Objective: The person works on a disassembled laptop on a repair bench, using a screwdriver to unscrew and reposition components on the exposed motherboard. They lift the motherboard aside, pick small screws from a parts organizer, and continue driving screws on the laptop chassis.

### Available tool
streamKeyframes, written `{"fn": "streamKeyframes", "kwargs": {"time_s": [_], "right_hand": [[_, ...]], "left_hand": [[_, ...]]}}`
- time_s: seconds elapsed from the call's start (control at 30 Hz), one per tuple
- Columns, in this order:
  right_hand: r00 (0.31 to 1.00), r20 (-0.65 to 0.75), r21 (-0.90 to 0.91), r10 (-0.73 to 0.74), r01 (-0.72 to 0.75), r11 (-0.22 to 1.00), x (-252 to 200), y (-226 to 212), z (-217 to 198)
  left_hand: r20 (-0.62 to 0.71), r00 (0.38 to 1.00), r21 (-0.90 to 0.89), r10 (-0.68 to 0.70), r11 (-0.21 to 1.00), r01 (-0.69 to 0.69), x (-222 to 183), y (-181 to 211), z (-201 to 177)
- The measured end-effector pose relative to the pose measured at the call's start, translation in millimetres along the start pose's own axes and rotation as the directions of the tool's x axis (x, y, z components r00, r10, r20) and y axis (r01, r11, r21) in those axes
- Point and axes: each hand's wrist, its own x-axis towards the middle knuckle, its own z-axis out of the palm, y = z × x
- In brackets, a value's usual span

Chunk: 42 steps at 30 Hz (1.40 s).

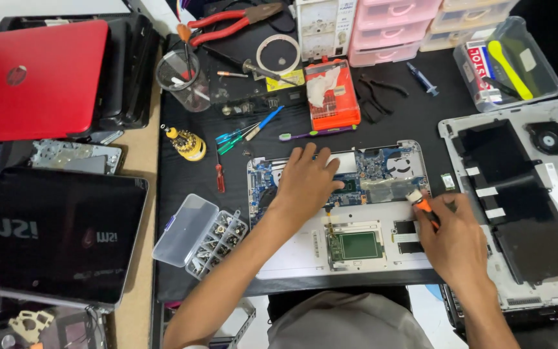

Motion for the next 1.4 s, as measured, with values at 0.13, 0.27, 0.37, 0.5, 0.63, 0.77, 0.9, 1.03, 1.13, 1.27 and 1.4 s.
{"fn": "streamKeyframes", "kwargs": {"time_s": [0.13,0.27,0.37,0.5,0.63,0.77,0.9,1.03,1.13,1.27,1.4], "right_hand": [[0.992,0.116,-0.066,0.052,-0.044,0.997,-1,-10,-14],[0.983,0.173,0.006,0.058,-0.060,0.998,1,-12,-22],[0.991,0.134,0.145,0.019,-0.038,0.989,0,-1,-18],[0.999,0.017,0.240,0.042,-0.045,0.970,0,12,-9],[0.999,0.008,0.275,0.052,-0.052,0.960,2,14,-16],[0.996,0.085,0.287,0.029,-0.053,0.956,5,7,-32],[0.971,0.237,0.129,0.022,-0.054,0.990,-1,13,-36],[0.949,0.312,0.141,0.041,-0.089,0.986,-5,7,-47],[0.978,0.209,0.109,0.015,-0.038,0.993,-8,8,-51],[0.929,0.355,-0.018,0.103,-0.103,0.994,-7,1,-57],[0.854,0.486,-0.325,0.185,-0.020,0.946,-10,-12,-60]], "left_hand": [[0.038,0.998,-0.044,0.059,0.997,-0.058,5,4,0],[0.081,0.996,-0.152,0.026,0.988,-0.013,4,7,-22],[0.117,0.993,-0.191,0.030,0.981,-0.007,3,12,-25],[0.145,0.989,-0.380,0.025,0.925,0.033,6,10,-22],[0.186,0.982,-0.461,0.019,0.884,0.070,12,7,-22],[0.190,0.981,-0.480,-0.039,0.868,0.128,16,9,-24],[0.241,0.968,-0.499,-0.065,0.847,0.181,19,8,-28],[0.248,0.968,-0.501,-0.036,0.851,0.160,20,6,-23],[0.272,0.962,-0.494,-0.026,0.854,0.163,24,5,-24],[0.298,0.954,-0.458,-0.045,0.870,0.184,25,10,-18],[0.270,0.961,-0.468,-0.058,0.864,0.184,22,13,-18]]}}
